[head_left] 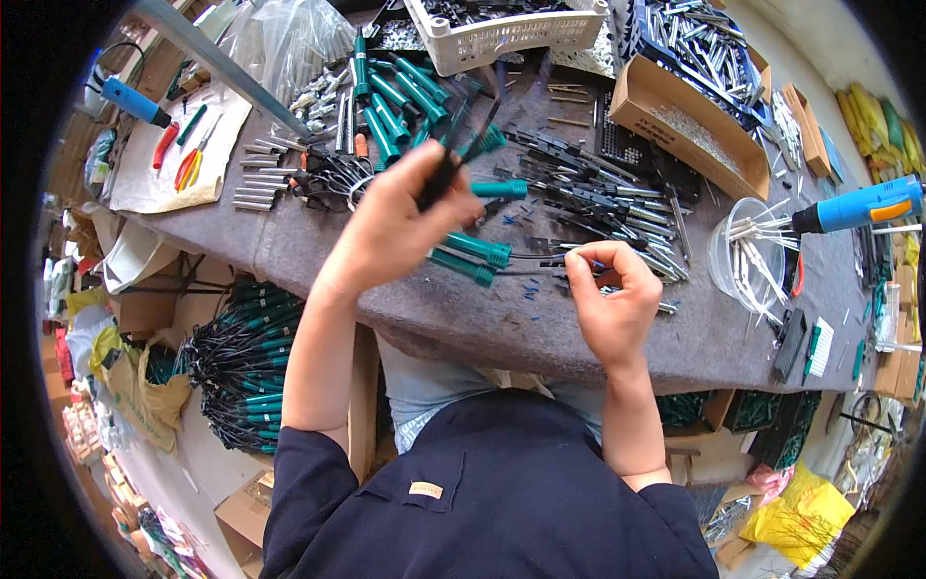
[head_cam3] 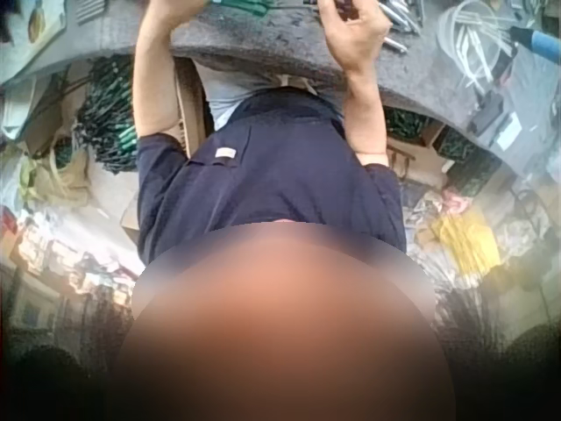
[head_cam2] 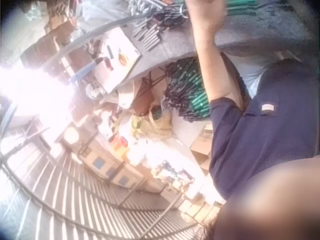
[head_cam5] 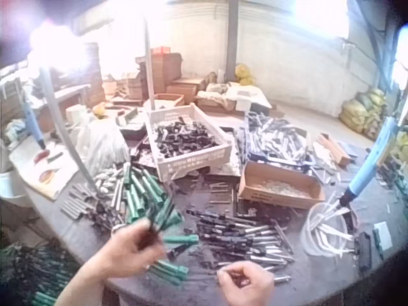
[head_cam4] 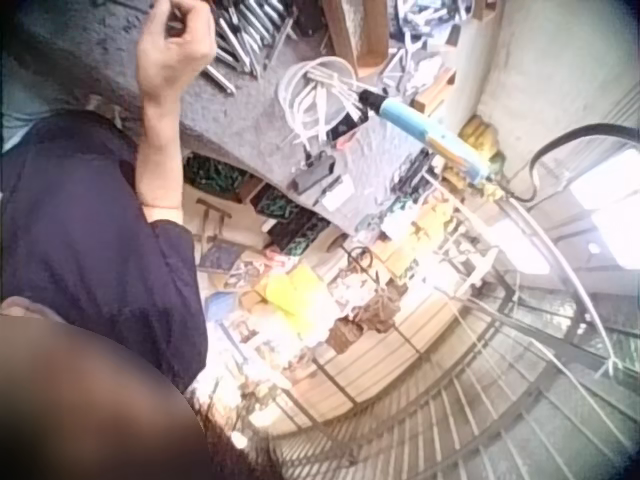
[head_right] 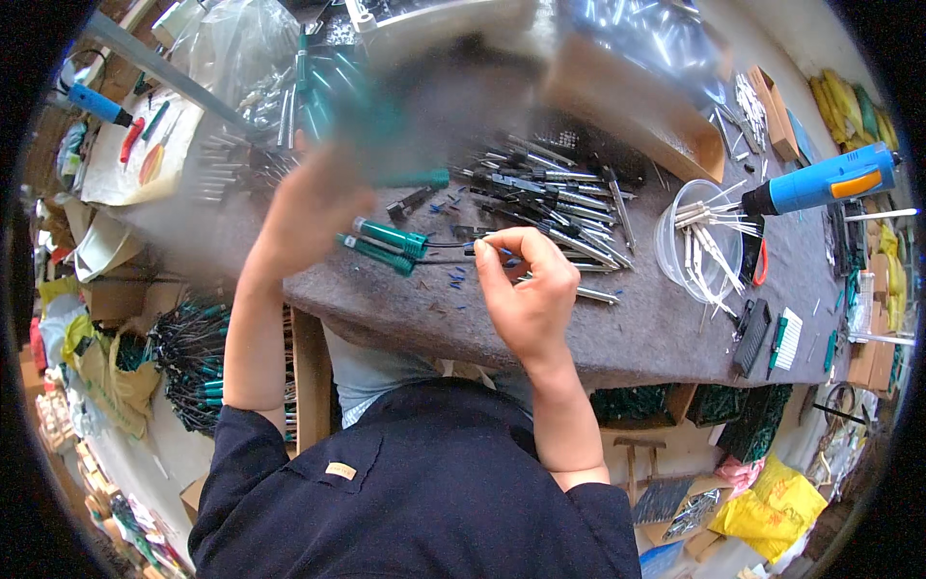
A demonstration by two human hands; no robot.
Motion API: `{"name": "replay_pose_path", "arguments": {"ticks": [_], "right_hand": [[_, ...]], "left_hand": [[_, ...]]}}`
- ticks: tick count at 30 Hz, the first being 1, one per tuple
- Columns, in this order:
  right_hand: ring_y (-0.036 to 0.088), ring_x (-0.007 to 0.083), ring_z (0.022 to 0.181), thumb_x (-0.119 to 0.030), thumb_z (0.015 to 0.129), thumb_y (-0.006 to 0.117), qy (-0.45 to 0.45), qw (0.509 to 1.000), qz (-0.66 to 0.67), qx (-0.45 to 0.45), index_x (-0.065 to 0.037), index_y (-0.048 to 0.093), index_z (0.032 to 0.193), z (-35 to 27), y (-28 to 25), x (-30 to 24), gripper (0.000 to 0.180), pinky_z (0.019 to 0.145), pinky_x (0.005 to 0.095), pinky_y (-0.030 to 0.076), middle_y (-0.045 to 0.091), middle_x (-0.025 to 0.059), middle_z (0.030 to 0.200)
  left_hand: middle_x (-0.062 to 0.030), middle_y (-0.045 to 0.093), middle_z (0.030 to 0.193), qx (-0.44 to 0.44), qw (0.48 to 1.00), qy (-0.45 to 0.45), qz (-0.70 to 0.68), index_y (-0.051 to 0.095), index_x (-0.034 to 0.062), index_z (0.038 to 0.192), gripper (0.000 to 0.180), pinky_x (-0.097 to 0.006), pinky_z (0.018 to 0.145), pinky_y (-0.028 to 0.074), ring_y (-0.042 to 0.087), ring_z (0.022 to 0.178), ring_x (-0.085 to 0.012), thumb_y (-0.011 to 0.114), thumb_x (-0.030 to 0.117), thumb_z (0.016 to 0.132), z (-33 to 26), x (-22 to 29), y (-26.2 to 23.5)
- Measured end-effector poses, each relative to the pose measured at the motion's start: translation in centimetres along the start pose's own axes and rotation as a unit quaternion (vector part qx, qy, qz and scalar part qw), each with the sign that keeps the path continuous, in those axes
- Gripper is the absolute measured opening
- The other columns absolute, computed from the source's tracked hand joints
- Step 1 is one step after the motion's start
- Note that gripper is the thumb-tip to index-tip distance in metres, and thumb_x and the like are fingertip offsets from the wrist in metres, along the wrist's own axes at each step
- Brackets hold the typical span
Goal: Assembling handheld tools by inserting heating elements into plastic handles and organizing internal wiring at a workshop station.
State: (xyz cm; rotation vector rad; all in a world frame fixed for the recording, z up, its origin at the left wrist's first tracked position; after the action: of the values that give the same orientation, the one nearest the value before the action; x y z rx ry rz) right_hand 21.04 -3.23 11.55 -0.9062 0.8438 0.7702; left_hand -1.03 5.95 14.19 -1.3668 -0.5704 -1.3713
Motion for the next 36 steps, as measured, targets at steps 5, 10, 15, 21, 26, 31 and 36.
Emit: {"name": "replay_pose_path", "arguments": {"ticks": [5, 10, 15, 21, 26, 31, 36], "right_hand": [[0.059, 0.009, 0.062, -0.003, 0.08, 0.073, 0.012, 0.999, -0.002, -0.037, -0.002, 0.067, 0.081, 0.7, 0.3, -0.8, 0.006, 0.052, 0.0227, 0.043, 0.068, 0.0045, 0.076], [0.055, 0.0056, 0.062, -0.003, 0.081, 0.072, 0.065, 0.996, 0.063, -0.01, -0.002, 0.068, 0.082, -1.0, 0.2, 1.4, 0.005, 0.053, 0.0194, 0.042, 0.067, 0.0013, 0.075], [0.056, 0.0043, 0.073, -0.005, 0.081, 0.075, 0.177, 0.98, 0.055, -0.078, -0.003, 0.067, 0.09, -2.4, 0.5, 3.3, 0.012, 0.058, 0.0182, 0.041, 0.067, 0.0015, 0.088], [0.06, 0.0158, 0.078, -0.012, 0.069, 0.084, -0.068, 0.993, -0.096, 0.01, -0.007, 0.071, 0.095, -0.4, -0.1, -1.2, 0.03, 0.057, 0.0254, 0.043, 0.067, 0.0053, 0.093], [0.054, 0.0067, 0.068, -0.006, 0.074, 0.081, 0.051, 0.986, 0.128, -0.098, -0.005, 0.071, 0.095, 0.1, 3.6, -0.9, 0.024, 0.054, 0.0203, 0.041, 0.066, 0.0018, 0.086], [0.054, 0.0033, 0.067, -0.003, 0.08, 0.078, 0.109, 0.965, 0.205, -0.119, -0.004, 0.073, 0.094, -0.3, 4.3, -0.3, 0.015, 0.057, 0.0178, 0.042, 0.066, 0.0004, 0.084], [0.055, 0.0017, 0.067, -0.004, 0.081, 0.077, 0.138, 0.958, 0.22, -0.125, -0.003, 0.073, 0.095, -0.3, 4.1, 0.3, 0.014, 0.057, 0.0167, 0.042, 0.066, -0.0008, 0.083]], "left_hand": [[-0.0058, 0.06, 0.066, -0.08, 0.972, 0.053, 0.213, 0.07, 0.0116, 0.086, 0.024, -0.034, 0.062, 0.044, 0.054, 0.062, -0.0238, 0.081, 0.027, 0.072, -1.3, -0.8, 3.8], [-0.0048, 0.063, 0.068, -0.005, 0.97, 0.037, 0.238, 0.071, 0.0146, 0.085, 0.018, -0.036, 0.07, 0.045, 0.057, 0.067, -0.0279, 0.078, 0.026, 0.073, -1.7, -1.0, 4.0], [-0.009, 0.066, 0.082, -0.048, 0.994, -0.018, 0.092, 0.065, 0.0063, 0.103, 0.026, -0.036, 0.075, 0.049, 0.064, 0.081, -0.0263, 0.072, 0.018, 0.082, -2.6, -1.7, 4.2], [-0.0069, 0.053, 0.078, -0.012, 0.999, -0.039, -0.034, 0.055, 0.0011, 0.103, 0.016, -0.029, 0.067, 0.044, 0.051, 0.071, -0.0147, 0.061, 0.013, 0.095, -3.2, -3.0, 3.8], [-0.0054, 0.052, 0.076, -0.011, 0.999, -0.041, -0.033, 0.055, 0.0012, 0.098, 0.015, -0.028, 0.064, 0.044, 0.047, 0.069, -0.0112, 0.064, 0.012, 0.092, -3.5, -3.3, 3.8], [-0.0056, 0.053, 0.076, -0.008, 0.998, -0.03, -0.059, 0.055, 0.0006, 0.097, 0.018, -0.028, 0.064, 0.044, 0.047, 0.07, -0.0115, 0.067, 0.011, 0.089, -3.9, -3.5, 3.7], [-0.0059, 0.053, 0.076, -0.01, 0.999, -0.029, -0.032, 0.057, 0.0002, 0.097, 0.019, -0.028, 0.064, 0.044, 0.048, 0.07, -0.0113, 0.069, 0.011, 0.088, -3.7, -3.1, 3.7]]}}
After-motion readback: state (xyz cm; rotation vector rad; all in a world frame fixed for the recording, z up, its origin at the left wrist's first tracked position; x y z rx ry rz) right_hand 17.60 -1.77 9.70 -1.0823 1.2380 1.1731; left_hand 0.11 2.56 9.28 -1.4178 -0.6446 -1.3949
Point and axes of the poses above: each hand's wrist, its own z-axis towards the middle knuckle, its own y-axis out of the palm, x = y × z, the point moved 4 cm from there along z, towards the middle knuckle
